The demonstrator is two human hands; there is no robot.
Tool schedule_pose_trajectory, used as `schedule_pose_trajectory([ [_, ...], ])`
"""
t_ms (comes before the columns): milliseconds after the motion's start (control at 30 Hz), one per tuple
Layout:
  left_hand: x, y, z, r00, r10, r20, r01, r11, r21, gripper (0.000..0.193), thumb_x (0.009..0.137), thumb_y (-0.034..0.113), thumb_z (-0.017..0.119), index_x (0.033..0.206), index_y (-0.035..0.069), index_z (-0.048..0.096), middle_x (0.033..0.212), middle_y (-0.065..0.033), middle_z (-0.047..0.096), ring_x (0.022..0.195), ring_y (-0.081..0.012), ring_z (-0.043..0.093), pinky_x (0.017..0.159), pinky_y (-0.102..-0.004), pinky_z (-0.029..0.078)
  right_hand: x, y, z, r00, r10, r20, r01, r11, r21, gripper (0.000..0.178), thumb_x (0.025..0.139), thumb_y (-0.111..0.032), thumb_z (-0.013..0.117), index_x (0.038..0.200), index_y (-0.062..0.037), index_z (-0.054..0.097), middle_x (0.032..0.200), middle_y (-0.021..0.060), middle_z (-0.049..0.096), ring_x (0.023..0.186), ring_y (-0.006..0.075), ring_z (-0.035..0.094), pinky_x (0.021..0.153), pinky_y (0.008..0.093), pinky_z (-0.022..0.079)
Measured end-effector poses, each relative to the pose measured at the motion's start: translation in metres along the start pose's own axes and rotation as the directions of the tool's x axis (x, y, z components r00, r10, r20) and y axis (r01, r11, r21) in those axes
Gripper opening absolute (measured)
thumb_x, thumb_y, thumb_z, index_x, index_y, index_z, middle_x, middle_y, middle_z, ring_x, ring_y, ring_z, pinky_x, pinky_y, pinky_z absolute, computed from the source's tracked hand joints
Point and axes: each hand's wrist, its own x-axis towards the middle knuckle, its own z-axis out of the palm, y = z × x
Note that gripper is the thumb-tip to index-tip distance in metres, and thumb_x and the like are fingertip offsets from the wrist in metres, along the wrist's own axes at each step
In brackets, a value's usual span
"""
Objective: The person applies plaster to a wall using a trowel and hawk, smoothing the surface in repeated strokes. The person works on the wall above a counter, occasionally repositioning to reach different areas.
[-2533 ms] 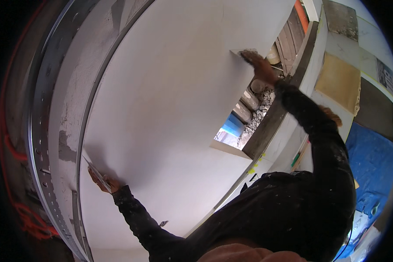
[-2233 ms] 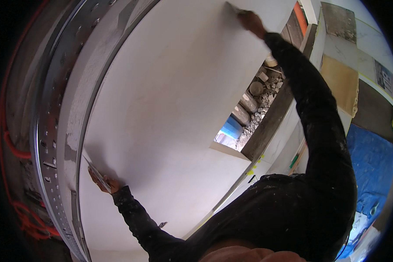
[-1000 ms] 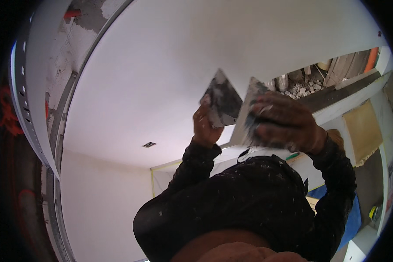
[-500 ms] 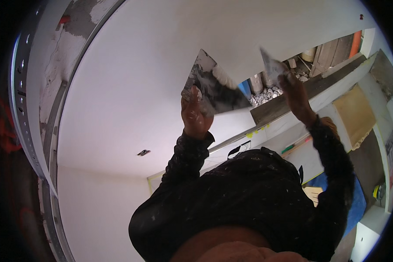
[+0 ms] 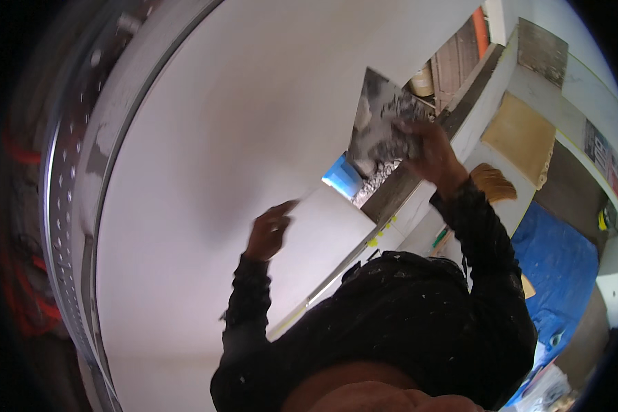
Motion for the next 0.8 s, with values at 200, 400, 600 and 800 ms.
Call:
schedule_pose_trajectory([
  [200, -0.037, -0.064, -0.125, 0.493, 0.228, -0.840, -0.041, 0.970, 0.239, 0.038, 0.095, 0.028, 0.049, 0.065, 0.007, 0.042, 0.062, 0.0007, 0.041, 0.058, -0.0099, 0.038, 0.050, -0.0288, 0.030, 0.122, 0.093, -0.115, 0.943, 0.266, -0.200, -0.258, 0.964, 0.067, 0.026, 0.085, -0.014, 0.060, 0.105, 0.0006, 0.059, 0.094, 0.0039, 0.060, 0.085, 0.0131, 0.055, 0.075, 0.0311, 0.045],
  [400, -0.060, -0.095, -0.212, 0.248, 0.175, -0.953, 0.281, 0.928, 0.244, 0.043, 0.097, 0.033, 0.043, 0.073, -0.003, 0.044, 0.067, -0.0074, 0.045, 0.065, -0.0171, 0.039, 0.059, -0.0335, 0.034, 0.241, 0.180, -0.214, 0.992, 0.017, -0.124, -0.034, 0.990, -0.136, 0.011, 0.083, -0.011, 0.055, 0.079, -0.0033, 0.063, 0.080, 0.0019, 0.061, 0.072, 0.0162, 0.057, 0.062, 0.0349, 0.045],
  [600, -0.066, -0.145, -0.236, 0.204, 0.324, -0.924, 0.091, 0.933, 0.347, 0.055, 0.097, 0.044, 0.036, 0.078, -0.006, 0.051, 0.070, -0.0120, 0.048, 0.061, -0.0217, 0.042, 0.055, -0.0376, 0.034, 0.259, 0.142, -0.108, 0.927, -0.178, -0.329, -0.187, 0.543, -0.819, 0.020, 0.080, -0.014, 0.048, 0.092, -0.0001, 0.057, 0.089, 0.0213, 0.063, 0.085, 0.0407, 0.059, 0.072, 0.0489, 0.048],
  [800, -0.054, -0.131, -0.222, 0.150, 0.362, -0.920, 0.065, 0.925, 0.375, 0.070, 0.093, 0.059, 0.033, 0.081, -0.007, 0.054, 0.075, -0.0129, 0.054, 0.066, -0.0220, 0.050, 0.059, -0.0350, 0.041, 0.173, 0.158, -0.053, 0.976, -0.127, -0.177, -0.079, 0.552, -0.830, 0.041, 0.081, -0.006, 0.046, 0.121, -0.0009, 0.053, 0.106, 0.0303, 0.057, 0.102, 0.0440, 0.056, 0.091, 0.0466, 0.044],
])
